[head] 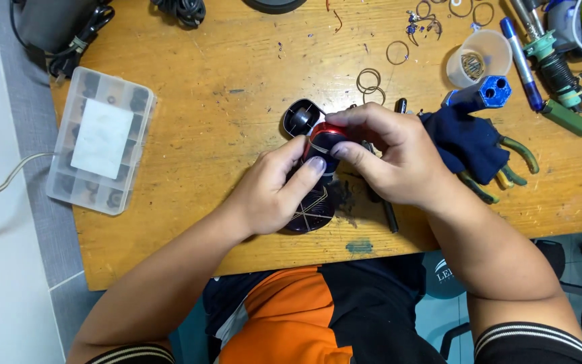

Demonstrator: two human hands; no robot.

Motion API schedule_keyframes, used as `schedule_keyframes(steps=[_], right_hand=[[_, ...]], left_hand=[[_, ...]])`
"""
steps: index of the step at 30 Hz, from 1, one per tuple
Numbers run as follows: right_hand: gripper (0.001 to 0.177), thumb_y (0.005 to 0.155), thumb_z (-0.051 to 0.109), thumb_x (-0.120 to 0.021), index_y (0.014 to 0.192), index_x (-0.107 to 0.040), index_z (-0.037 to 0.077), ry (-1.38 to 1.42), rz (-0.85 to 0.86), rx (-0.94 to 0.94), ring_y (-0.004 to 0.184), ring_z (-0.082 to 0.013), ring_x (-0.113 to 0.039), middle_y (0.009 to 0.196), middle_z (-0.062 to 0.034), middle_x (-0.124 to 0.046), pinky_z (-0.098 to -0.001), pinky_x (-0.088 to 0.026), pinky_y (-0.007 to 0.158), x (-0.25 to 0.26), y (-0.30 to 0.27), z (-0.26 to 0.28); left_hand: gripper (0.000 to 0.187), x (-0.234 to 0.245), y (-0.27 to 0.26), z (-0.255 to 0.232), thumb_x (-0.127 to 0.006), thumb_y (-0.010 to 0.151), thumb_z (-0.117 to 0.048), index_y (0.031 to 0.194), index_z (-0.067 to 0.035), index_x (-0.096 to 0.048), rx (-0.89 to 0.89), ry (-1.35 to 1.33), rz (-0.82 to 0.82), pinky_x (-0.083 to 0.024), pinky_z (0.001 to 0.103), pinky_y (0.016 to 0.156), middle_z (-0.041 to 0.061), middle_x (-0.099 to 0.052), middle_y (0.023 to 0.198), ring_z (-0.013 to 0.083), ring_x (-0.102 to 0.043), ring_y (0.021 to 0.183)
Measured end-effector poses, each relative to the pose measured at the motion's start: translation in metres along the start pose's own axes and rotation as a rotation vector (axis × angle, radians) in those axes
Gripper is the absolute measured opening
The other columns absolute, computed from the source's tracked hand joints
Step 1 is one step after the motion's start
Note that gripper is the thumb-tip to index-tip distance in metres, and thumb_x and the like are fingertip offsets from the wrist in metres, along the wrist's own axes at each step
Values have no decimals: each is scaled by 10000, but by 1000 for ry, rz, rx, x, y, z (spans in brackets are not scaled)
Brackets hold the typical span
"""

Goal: Repairing a handheld fan by securing internal components with rubber bands and adjusting parts with a marker

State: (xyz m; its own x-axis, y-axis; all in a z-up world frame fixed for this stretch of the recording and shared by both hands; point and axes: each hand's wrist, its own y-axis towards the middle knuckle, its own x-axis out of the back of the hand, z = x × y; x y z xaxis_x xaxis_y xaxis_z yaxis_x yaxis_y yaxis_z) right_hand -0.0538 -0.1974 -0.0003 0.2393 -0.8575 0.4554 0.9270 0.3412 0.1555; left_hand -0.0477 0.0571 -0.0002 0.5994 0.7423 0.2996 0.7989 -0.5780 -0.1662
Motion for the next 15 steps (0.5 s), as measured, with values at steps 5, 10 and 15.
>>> schedule_keyframes(steps=[5,10,15], right_hand=[[313,1094,116,-822,1344,-787,-70,136,-104,50,1038,-308,-838,1112,-239,-845,-455,-686,901,-13,3,-6],[281,1160,164,-734,1318,-802,-58,25,-140,150,915,-358,-836,1041,-227,-826,-467,-665,823,-20,2,-7],[300,1188,180,-677,1287,-807,-72,3,-129,231,828,-373,-793,973,-222,-793,-458,-633,771,-27,-1,-15]], left_hand=[[259,-8,8,26,-598,1197,-251,1237,-69,-777,-170,-376,-32,-647,439,956,93,-836,1033,147,-690,1061],[305,-16,11,41,-580,1215,-262,1225,-66,-813,-119,-469,-4,-632,426,1033,69,-842,1077,167,-696,1091],[411,-23,12,53,-540,1250,-340,1255,-65,-846,-79,-489,17,-619,439,1081,80,-861,1143,158,-690,1146]])
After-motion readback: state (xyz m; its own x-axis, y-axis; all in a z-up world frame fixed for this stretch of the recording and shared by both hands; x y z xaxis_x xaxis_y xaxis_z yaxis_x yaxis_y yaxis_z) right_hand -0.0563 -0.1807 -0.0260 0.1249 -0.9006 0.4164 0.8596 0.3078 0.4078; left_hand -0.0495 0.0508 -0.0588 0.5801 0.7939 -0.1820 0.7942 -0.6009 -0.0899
